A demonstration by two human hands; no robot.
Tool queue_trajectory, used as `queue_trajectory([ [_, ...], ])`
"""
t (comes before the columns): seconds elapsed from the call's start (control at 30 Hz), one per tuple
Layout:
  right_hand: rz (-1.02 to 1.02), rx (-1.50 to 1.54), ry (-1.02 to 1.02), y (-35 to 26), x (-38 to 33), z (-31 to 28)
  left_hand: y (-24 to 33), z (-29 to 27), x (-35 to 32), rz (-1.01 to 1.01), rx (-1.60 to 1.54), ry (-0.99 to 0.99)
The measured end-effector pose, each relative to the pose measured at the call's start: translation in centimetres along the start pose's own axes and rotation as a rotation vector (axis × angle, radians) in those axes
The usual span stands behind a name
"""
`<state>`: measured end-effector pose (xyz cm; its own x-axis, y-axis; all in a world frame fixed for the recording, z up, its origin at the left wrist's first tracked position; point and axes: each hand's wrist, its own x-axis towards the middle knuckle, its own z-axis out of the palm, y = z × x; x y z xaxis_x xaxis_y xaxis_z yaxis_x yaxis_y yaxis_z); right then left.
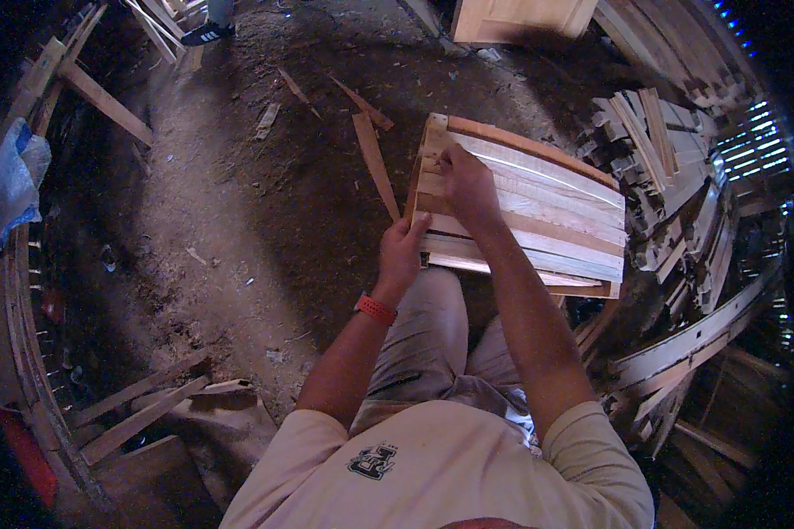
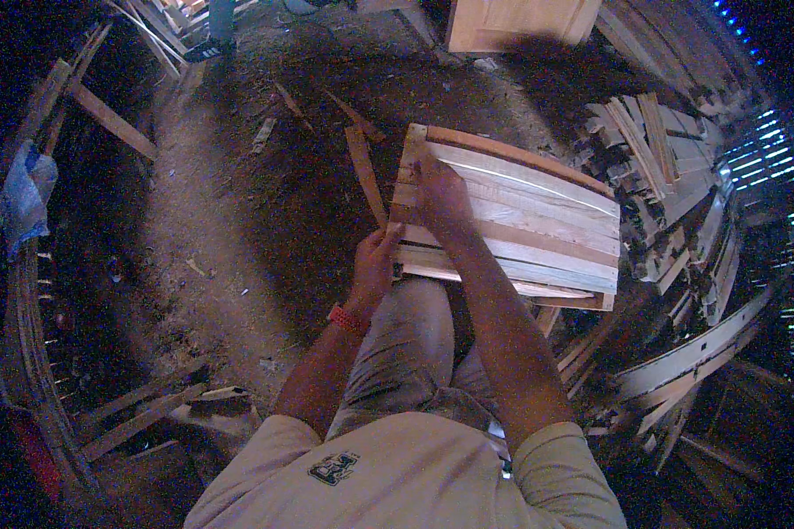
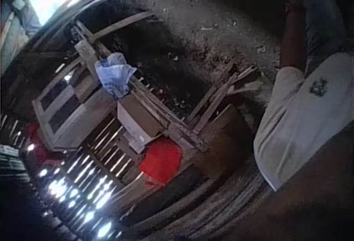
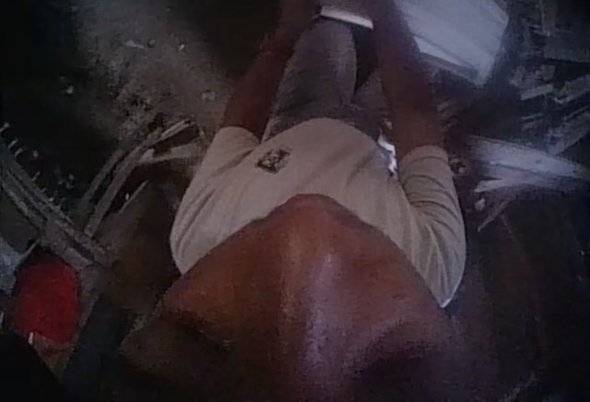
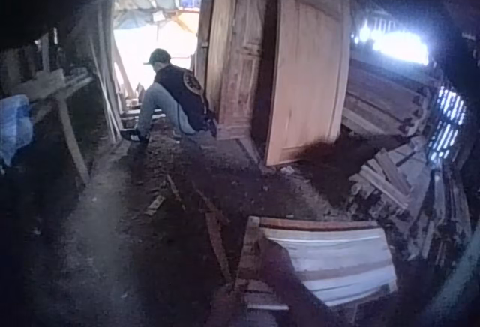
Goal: The person assembles a wooden crate by placing slats into a frame and securing them with a hammer and nails. The person repeatedly adjusts the slats and hammers nails to fasten the structure.
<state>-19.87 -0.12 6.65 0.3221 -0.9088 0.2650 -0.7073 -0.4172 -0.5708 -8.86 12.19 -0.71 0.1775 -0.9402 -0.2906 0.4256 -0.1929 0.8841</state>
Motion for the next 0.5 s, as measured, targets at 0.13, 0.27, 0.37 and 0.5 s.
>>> queue_trajectory([
  [0.13, -0.041, 0.024, -0.013, -1.4, -0.1, -0.8, -0.3, -0.4, 0.1, -0.004, 0.03, 0.024],
  [0.27, -0.07, 0.012, -0.04, -1.5, 0.1, -1.4, 0.7, 0.0, -0.3, -0.005, 0.062, 0.021],
  [0.37, -0.099, -0.045, -0.06, -0.8, 0.4, -1.1, 0.7, 0.1, -0.3, -0.02, -0.001, 0.005],
  [0.5, -0.133, -0.062, -0.053, 0.0, 0.8, -0.8, 0.3, -0.3, 0.1, 0.054, 0.046, 0.032],
])
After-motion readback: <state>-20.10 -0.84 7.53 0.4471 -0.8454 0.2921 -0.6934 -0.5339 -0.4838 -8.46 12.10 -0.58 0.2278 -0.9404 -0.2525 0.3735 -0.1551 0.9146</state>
